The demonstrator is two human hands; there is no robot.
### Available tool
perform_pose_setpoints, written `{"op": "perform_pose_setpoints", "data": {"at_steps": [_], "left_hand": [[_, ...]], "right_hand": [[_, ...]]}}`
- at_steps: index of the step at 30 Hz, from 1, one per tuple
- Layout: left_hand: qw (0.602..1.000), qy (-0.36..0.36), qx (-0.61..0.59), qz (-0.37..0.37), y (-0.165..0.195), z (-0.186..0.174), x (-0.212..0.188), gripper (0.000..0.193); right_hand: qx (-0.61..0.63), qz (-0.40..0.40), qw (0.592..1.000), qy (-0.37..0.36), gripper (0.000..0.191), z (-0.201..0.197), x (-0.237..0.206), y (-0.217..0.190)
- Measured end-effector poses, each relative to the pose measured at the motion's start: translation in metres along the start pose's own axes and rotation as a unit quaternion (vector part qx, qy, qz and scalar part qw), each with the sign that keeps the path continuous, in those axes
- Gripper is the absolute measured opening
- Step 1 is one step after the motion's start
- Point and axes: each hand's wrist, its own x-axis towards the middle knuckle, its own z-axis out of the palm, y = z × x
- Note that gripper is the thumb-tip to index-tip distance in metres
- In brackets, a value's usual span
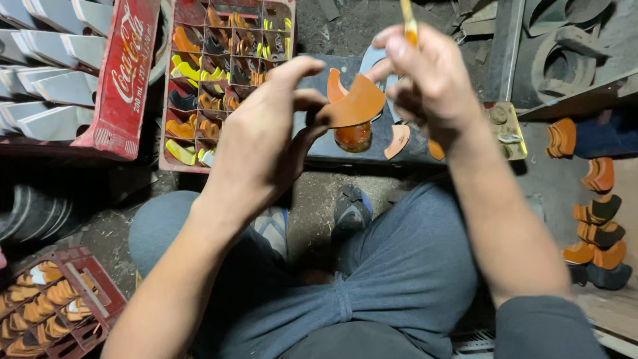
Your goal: The person sits on the floor and paints small curved shoe parts orange using a brush. They pick up each part from a crate, apply paint to both sides, and place the finished parts back into the crate.
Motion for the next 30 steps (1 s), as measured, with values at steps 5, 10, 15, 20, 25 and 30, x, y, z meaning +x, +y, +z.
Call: {"op": "perform_pose_setpoints", "data": {"at_steps": [5, 10, 15, 20, 25, 30], "left_hand": [[0.999, -0.048, 0.000, 0.018, 0.008, 0.029, 0.009, 0.064], [0.997, -0.071, 0.003, 0.002, 0.011, 0.053, 0.006, 0.063], [0.986, -0.107, 0.121, 0.032, 0.011, 0.065, 0.005, 0.061], [0.994, -0.050, 0.093, -0.034, 0.002, 0.079, -0.007, 0.039], [0.971, -0.022, -0.168, -0.170, -0.022, 0.085, -0.017, 0.039], [0.893, -0.025, -0.325, -0.309, -0.024, 0.084, -0.018, 0.026]], "right_hand": [[0.010, -0.028, 0.999, 0.046, 0.021, 0.016, -0.044, 0.002], [-0.061, 0.038, 0.988, 0.133, 0.011, 0.003, -0.039, 0.028], [-0.086, -0.049, 0.993, 0.063, 0.012, -0.008, -0.024, 0.047], [0.012, 0.096, 0.992, 0.086, 0.021, -0.002, -0.025, 0.044], [0.185, 0.109, 0.976, 0.026, 0.024, 0.013, -0.026, 0.035], [0.216, 0.107, 0.970, 0.033, 0.026, 0.032, -0.025, 0.040]]}}
